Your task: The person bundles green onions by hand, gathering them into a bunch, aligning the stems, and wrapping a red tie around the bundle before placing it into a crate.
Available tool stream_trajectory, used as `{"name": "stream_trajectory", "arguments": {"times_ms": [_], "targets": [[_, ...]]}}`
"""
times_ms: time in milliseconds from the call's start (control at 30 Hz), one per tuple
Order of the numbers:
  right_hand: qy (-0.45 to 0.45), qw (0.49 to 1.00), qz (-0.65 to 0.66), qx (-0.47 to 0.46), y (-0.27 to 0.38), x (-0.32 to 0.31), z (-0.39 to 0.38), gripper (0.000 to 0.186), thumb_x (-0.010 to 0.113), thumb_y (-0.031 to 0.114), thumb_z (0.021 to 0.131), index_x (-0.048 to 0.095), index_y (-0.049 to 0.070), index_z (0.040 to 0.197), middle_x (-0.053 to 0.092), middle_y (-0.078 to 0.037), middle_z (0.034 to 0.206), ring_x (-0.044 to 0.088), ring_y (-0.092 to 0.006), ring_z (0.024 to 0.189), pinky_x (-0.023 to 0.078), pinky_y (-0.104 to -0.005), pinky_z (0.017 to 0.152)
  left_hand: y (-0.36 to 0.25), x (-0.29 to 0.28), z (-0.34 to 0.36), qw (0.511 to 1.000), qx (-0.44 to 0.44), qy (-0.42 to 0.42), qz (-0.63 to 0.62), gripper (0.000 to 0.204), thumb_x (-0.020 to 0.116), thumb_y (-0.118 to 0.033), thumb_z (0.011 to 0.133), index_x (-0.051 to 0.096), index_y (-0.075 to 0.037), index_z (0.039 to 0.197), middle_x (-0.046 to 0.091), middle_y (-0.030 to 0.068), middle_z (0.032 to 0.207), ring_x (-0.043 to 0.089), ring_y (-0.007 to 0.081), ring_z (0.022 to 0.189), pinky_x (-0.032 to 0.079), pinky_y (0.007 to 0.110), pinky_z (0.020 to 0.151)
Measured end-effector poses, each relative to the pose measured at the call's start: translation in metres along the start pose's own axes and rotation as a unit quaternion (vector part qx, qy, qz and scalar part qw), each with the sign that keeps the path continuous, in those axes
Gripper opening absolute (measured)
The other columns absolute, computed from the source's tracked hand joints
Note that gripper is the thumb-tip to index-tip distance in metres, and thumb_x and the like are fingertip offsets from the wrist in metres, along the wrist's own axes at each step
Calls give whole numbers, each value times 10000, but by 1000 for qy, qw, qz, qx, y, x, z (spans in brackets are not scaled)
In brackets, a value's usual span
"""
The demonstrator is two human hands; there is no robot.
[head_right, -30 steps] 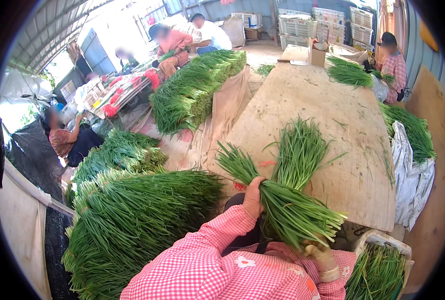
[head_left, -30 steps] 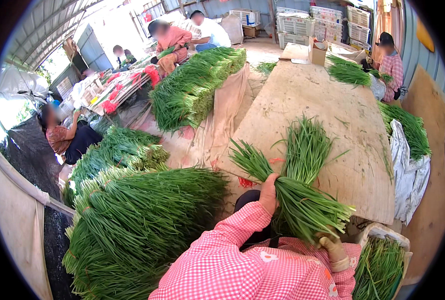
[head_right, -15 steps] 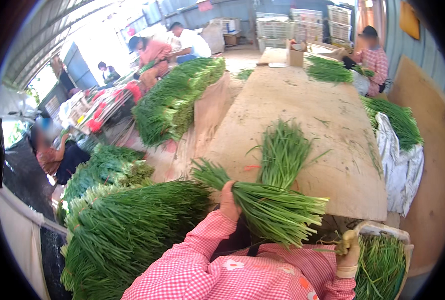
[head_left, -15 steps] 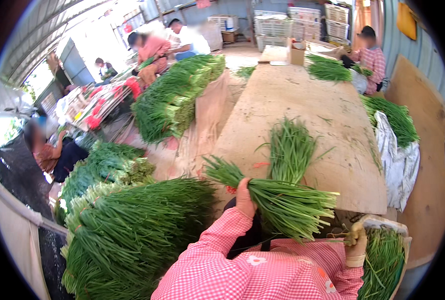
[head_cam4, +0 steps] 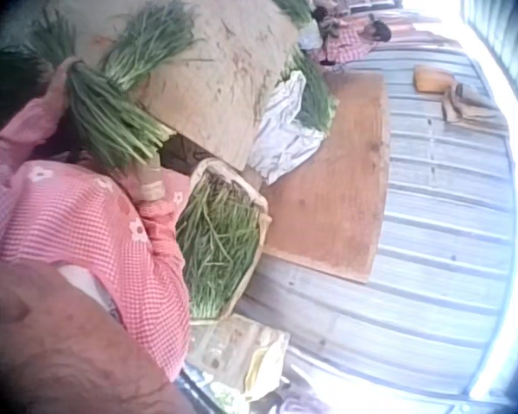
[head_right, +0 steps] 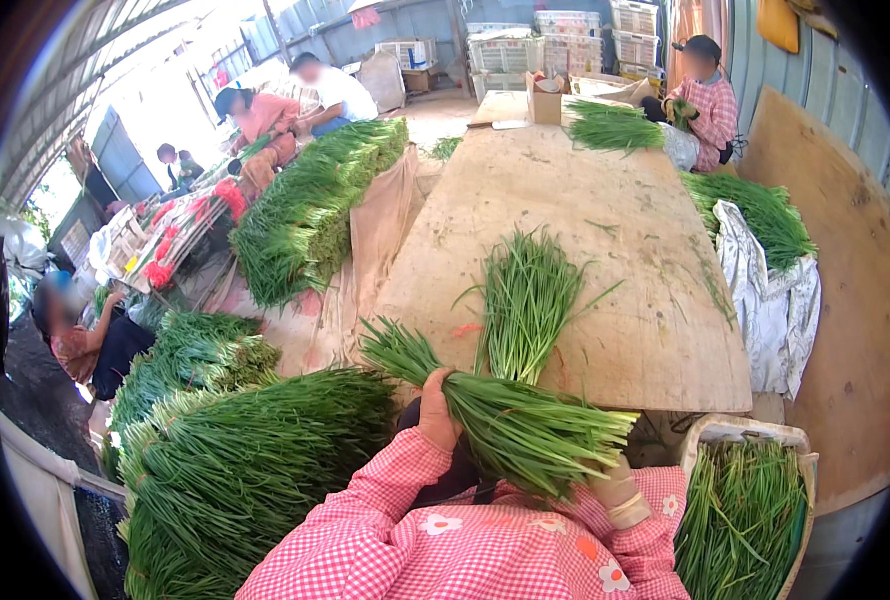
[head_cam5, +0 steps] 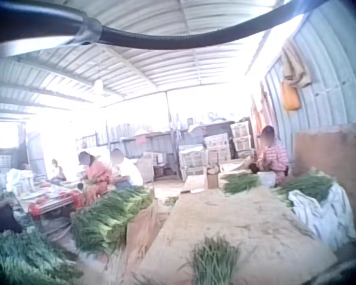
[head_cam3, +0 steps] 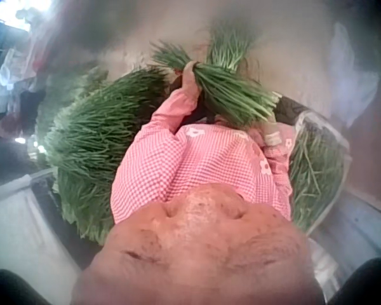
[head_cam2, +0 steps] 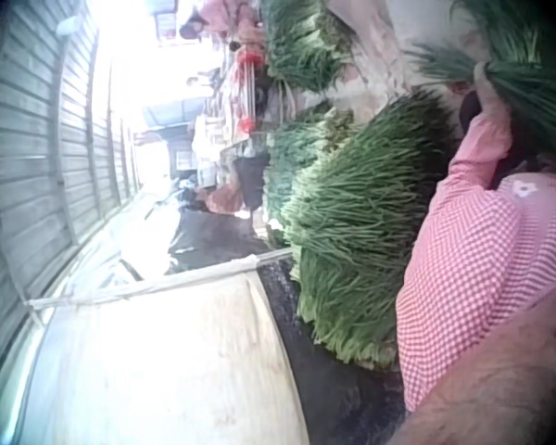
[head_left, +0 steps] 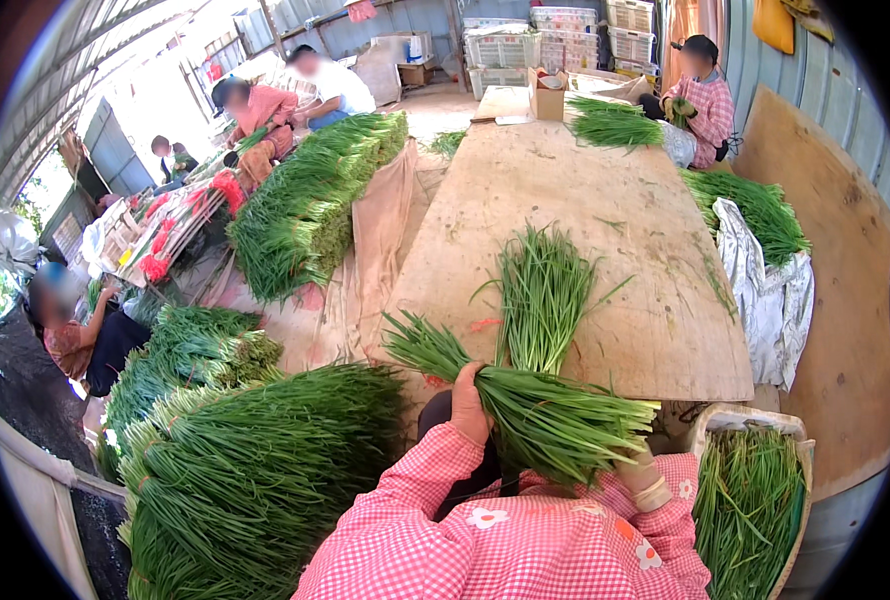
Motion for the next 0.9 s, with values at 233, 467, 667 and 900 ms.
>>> {"name": "stream_trajectory", "arguments": {"times_ms": [233, 467, 667, 900], "targets": [[-51, 954, 135, 263, -38, -52, -39, 106, 486, 65, 876, 572, 17, 916, 574, -31, 701, 522, -104, 583, 429, -220, 531, -8, -2, 3, 999, 19, 5, -27, 244, 465, -250, 837, 543, -20, 814, 604, 124, 737, 599, 261, 668, 510, 380, 656], [87, 953, 218, 190, 30, 0, 3, 259, 583, 140, 841, 555, 43, 1079, 598, -81, 980, 557, -198, 866, 449, -328, 768, 13, -4, 2, 1000, -2, -11, -6, 234, 490, -260, 825, 554, -36, 810, 602, 105, 732, 595, 252, 665, 505, 373, 645], [38, 994, 71, 72, 13, 13, 8, 337, 570, 259, 838, 505, 70, 1109, 527, -96, 1009, 489, -240, 935, 394, -373, 857, 8, -6, 5, 1000, 9, 5, 8, 249, 486, -271, 821, 554, -36, 863, 607, 112, 784, 598, 271, 706, 506, 396, 689], [-226, 701, 646, 201, 12, -77, 7, 381, 389, 361, 936, 367, 104, 656, 280, 21, 581, 315, -109, 511, 291, -230, 481, -37, -16, 8, 996, 92, -17, 9, 380, 410, -340, 845, 562, -29, 1002, 619, 122, 981, 606, 284, 866, 504, 435, 765]]}}
Point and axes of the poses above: each hand's wrist, its own z-axis towards the middle knuckle, its own x-axis out of the palm, y = z × x, the point moved 5 cm from there along z, towards the middle knuckle
